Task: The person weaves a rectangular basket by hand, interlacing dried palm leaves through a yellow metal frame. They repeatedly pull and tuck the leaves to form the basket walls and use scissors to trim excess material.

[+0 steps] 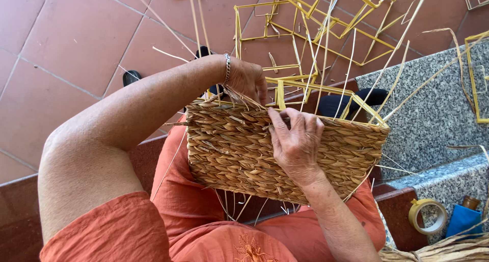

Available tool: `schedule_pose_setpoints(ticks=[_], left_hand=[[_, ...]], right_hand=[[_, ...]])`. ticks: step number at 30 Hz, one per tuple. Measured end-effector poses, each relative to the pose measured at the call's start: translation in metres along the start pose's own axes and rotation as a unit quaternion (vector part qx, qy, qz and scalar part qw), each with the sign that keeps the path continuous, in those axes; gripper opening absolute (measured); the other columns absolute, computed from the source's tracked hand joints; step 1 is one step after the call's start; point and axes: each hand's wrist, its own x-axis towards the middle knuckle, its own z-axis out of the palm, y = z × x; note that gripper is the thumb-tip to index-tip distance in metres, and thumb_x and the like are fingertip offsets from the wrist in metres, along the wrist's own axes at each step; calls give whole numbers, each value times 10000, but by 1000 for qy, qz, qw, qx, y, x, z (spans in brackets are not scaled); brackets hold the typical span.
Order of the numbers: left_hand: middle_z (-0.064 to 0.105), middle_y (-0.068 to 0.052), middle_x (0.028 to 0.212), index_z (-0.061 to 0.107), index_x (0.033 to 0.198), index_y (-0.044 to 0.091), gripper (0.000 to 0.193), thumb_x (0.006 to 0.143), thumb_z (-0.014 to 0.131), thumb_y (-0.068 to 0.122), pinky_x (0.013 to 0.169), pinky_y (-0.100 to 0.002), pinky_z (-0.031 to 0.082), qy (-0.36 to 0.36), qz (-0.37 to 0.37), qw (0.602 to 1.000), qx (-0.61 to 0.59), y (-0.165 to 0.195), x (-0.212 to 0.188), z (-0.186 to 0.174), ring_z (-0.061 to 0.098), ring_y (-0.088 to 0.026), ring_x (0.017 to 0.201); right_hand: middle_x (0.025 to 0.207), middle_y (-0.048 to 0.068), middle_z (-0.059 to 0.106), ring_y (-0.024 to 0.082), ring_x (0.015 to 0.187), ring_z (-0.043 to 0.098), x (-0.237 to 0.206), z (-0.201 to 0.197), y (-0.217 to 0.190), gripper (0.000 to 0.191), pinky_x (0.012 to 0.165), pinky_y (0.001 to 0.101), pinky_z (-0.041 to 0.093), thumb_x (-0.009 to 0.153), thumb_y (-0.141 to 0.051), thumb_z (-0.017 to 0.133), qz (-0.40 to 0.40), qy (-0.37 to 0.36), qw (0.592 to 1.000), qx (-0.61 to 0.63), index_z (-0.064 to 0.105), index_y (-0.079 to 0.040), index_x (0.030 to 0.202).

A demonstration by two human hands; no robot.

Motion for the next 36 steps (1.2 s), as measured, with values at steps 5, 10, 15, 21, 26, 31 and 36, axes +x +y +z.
schedule_pose_setpoints(ticks=[5,10,15,21,26,31,36], left_hand=[[822,-67,950,850,1056,147,335,733,864,235,715,-346,584,-20,-15,999,-31,2,2,-1,706,-176,810],[791,-33,877,816,1051,107,329,737,809,203,637,-295,571,-59,-17,993,-102,-12,14,5,695,-137,733],[688,-41,782,760,1022,2,317,783,719,206,566,-322,507,-79,-13,988,-134,-21,22,20,614,-150,654],[728,-12,778,814,995,147,254,761,720,177,632,-328,552,22,-9,1000,0,-4,8,8,643,-133,669],[725,-150,917,667,1142,70,262,900,736,144,708,-368,618,30,-15,889,456,41,-5,27,710,-243,781],[726,-120,954,732,1050,6,268,1000,650,256,716,-370,617,-4,41,814,579,58,-17,37,707,-223,857],[677,-144,914,703,1005,18,258,1003,583,247,760,-409,626,-19,18,856,516,60,5,23,713,-240,822]], right_hand=[[1136,-15,586,227,1074,496,11,-11,-6,380,967,440,346,902,-131,796,28,-5,998,56,723,-192,1269],[1109,-15,580,226,1068,500,15,-14,-6,340,969,452,346,880,-141,804,31,8,997,74,720,-211,1202],[1112,-6,592,224,1057,507,7,-7,1,324,949,439,353,869,-153,812,27,6,995,93,720,-192,1177],[1266,62,622,204,1162,553,-5,-13,35,317,1029,379,465,985,-169,794,29,42,989,136,684,-114,1277],[1272,126,645,278,1230,541,-11,-22,49,367,1083,446,427,956,-177,810,62,61,996,3,682,-99,1291],[1231,57,675,278,1250,547,-11,-20,40,460,1105,497,363,908,-155,817,64,57,996,25,662,-84,1335],[1219,73,670,291,1256,545,-9,-19,39,491,1124,510,347,885,-135,817,62,65,995,48,636,-72,1336]])
